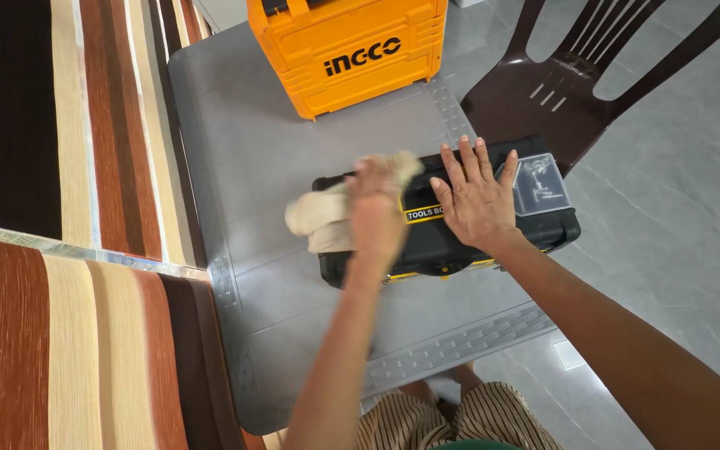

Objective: Cleaning a yellow power tool case and a black plastic toolbox with a cloth rag.

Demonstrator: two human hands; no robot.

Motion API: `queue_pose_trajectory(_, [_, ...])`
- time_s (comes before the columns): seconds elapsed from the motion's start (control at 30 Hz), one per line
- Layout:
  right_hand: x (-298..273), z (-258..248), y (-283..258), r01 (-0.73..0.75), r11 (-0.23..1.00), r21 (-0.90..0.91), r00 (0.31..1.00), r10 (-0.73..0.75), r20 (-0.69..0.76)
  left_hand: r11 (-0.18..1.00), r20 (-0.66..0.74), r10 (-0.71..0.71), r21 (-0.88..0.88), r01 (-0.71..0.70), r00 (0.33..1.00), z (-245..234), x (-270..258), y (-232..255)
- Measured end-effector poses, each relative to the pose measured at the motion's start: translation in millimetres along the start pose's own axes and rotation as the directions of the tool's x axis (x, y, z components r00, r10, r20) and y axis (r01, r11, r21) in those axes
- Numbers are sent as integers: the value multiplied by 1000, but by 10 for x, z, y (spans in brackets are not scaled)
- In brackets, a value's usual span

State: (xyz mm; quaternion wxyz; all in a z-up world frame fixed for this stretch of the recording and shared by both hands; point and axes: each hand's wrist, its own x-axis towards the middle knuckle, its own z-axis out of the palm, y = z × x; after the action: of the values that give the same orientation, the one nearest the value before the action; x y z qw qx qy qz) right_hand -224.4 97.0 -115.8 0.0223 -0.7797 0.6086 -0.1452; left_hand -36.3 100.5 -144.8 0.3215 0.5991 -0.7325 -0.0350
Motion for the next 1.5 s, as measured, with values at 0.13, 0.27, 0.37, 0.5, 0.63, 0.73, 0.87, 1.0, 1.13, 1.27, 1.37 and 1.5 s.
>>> queue_pose_trajectory(0.13, [-13,42,27,-16,1000,-7,1000,16,3,995,2,28,-95,-28,1000,-135,-220,495])
queue_pose_trajectory(0.27, [-16,45,60,25,1000,5,999,-25,-27,991,-39,74,-113,-78,996,-286,-442,305])
queue_pose_trajectory(0.37, [-25,23,50,14,1000,17,1000,-13,-18,998,-108,40,-33,-44,993,-411,-501,58])
queue_pose_trajectory(0.5, [-13,3,32,-1,1000,6,1000,1,-12,980,-208,-170,69,188,963,-487,-448,3])
queue_pose_trajectory(0.63, [-31,-16,-22,-16,1000,11,999,16,-52,982,-235,-176,33,188,956,-416,-510,292])
queue_pose_trajectory(0.73, [-45,-3,10,-24,998,59,996,29,-89,999,-216,-46,-20,42,975,-241,-625,629])
queue_pose_trajectory(0.87, [-129,117,173,-42,986,164,982,71,-175,987,-119,43,-152,-61,992,-156,-686,843])
queue_pose_trajectory(1.0, [-249,38,420,77,985,152,974,-41,-223,996,-110,46,-72,-54,993,-106,-567,605])
queue_pose_trajectory(1.13, [-358,-233,616,88,996,-30,989,-91,-116,992,-149,-125,4,127,981,-110,-356,595])
queue_pose_trajectory(1.27, [-385,-307,783,-52,994,-95,995,44,-84,970,-183,-227,39,238,956,106,-322,877])
queue_pose_trajectory(1.37, [-343,-200,914,-182,973,139,977,196,-90,989,-170,-121,59,132,978,354,-421,1263])
queue_pose_trajectory(1.5, [-320,33,1191,-156,701,696,939,325,-117,990,-169,-98,-117,79,981,518,-428,1888])
